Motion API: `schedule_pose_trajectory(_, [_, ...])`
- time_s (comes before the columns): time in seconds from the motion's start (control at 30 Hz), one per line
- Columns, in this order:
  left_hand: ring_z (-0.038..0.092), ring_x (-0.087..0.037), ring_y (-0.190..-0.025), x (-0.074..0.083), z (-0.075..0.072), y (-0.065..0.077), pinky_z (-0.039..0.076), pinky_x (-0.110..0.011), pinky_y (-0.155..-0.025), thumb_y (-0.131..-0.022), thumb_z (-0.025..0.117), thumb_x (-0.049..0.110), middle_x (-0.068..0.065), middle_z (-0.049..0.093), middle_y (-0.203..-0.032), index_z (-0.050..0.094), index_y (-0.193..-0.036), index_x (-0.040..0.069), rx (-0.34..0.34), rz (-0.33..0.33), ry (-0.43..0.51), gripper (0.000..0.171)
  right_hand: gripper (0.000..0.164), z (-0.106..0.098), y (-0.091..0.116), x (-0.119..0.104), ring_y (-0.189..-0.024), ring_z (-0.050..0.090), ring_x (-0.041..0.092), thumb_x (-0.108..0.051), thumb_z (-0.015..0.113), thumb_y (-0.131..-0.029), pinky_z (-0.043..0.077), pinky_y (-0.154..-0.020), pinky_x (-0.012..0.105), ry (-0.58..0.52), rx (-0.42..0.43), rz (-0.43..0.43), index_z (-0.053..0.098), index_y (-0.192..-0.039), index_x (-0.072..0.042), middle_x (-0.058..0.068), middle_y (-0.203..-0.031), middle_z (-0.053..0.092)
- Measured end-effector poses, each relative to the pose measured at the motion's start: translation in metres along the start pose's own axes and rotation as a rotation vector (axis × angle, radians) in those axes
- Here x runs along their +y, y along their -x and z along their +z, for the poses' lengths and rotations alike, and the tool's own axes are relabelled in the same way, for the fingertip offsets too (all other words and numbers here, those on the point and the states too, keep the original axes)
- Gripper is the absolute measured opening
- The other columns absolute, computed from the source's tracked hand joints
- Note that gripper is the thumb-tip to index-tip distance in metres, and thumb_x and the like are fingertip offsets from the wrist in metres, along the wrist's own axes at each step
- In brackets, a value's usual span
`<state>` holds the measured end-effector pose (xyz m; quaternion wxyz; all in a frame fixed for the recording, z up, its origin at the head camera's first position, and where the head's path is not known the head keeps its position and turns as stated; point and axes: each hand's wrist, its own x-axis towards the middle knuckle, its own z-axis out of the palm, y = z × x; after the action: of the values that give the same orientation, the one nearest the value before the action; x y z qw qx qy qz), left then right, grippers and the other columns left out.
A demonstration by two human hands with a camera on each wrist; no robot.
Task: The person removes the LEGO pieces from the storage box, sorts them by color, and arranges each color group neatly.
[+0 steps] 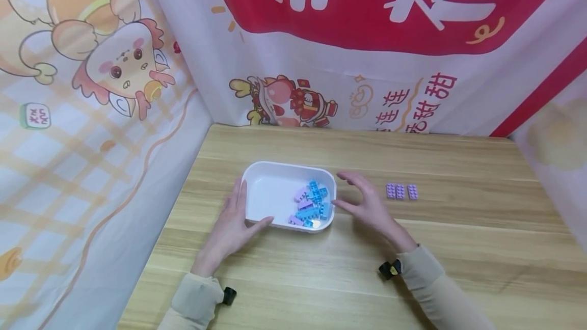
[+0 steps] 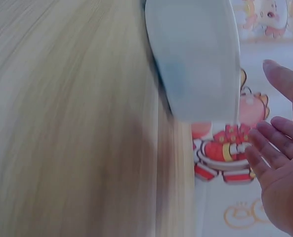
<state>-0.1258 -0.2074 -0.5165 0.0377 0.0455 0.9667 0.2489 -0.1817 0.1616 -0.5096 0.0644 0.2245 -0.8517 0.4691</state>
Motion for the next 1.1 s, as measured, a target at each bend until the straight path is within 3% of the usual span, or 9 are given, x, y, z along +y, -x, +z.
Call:
schedule_pose_trajectory(0.33, [0.013,-0.049,-0.171,-0.001,0.000,0.002,0.016,-0.066,-0.140,-0.094,0.061,0.085,-0.014,-0.008,-0.187,-0.009,-0.178,0.016,0.002,0.000,-0.002,0.130,0.075,0.025,-0.021,-0.017,-0.147,0.061,0.038,-0.013,0.094,-0.086,0.049,-0.126,0.061,-0.045,-0.089,-0.017,0.061,-0.153,-0.004,0.016,-0.156,0.065])
schedule_pose_trajectory(0.6, [0.013,-0.049,-0.171,-0.001,0.001,0.001,0.017,-0.066,-0.140,-0.093,0.062,0.085,-0.013,-0.008,-0.188,-0.008,-0.178,0.014,0.000,0.003,0.007,0.131,0.070,0.038,-0.032,-0.022,-0.150,0.058,0.037,-0.025,0.092,-0.092,0.047,-0.128,0.062,-0.006,-0.235,0.010,0.063,-0.153,-0.007,0.013,-0.158,0.064])
schedule_pose_trajectory(0.83, [0.011,-0.048,-0.172,0.000,0.000,0.001,0.016,-0.066,-0.140,-0.093,0.062,0.085,-0.011,-0.010,-0.188,-0.008,-0.178,0.015,-0.002,0.002,0.019,0.131,0.065,0.047,-0.039,-0.027,-0.139,0.065,0.038,-0.015,0.091,-0.091,0.054,-0.122,0.057,0.114,-0.345,0.003,0.064,-0.149,-0.001,0.017,-0.147,0.070])
schedule_pose_trajectory(1.0, [0.012,-0.049,-0.171,0.000,-0.001,0.001,0.017,-0.067,-0.139,-0.094,0.064,0.083,-0.015,-0.007,-0.187,-0.007,-0.178,0.014,0.004,0.006,0.012,0.130,0.045,0.054,-0.047,-0.027,-0.124,0.072,0.032,-0.016,0.088,-0.094,0.061,-0.114,0.051,0.260,-0.357,-0.067,0.074,-0.135,-0.002,0.014,-0.130,0.078])
schedule_pose_trajectory(1.1, [0.013,-0.050,-0.171,0.000,-0.001,0.001,0.018,-0.067,-0.139,-0.094,0.064,0.083,-0.015,-0.007,-0.187,-0.007,-0.178,0.014,0.002,0.007,0.011,0.130,0.034,0.056,-0.050,-0.029,-0.127,0.071,0.032,-0.020,0.084,-0.098,0.055,-0.120,0.054,0.347,-0.383,-0.122,0.079,-0.129,-0.007,0.010,-0.126,0.081])
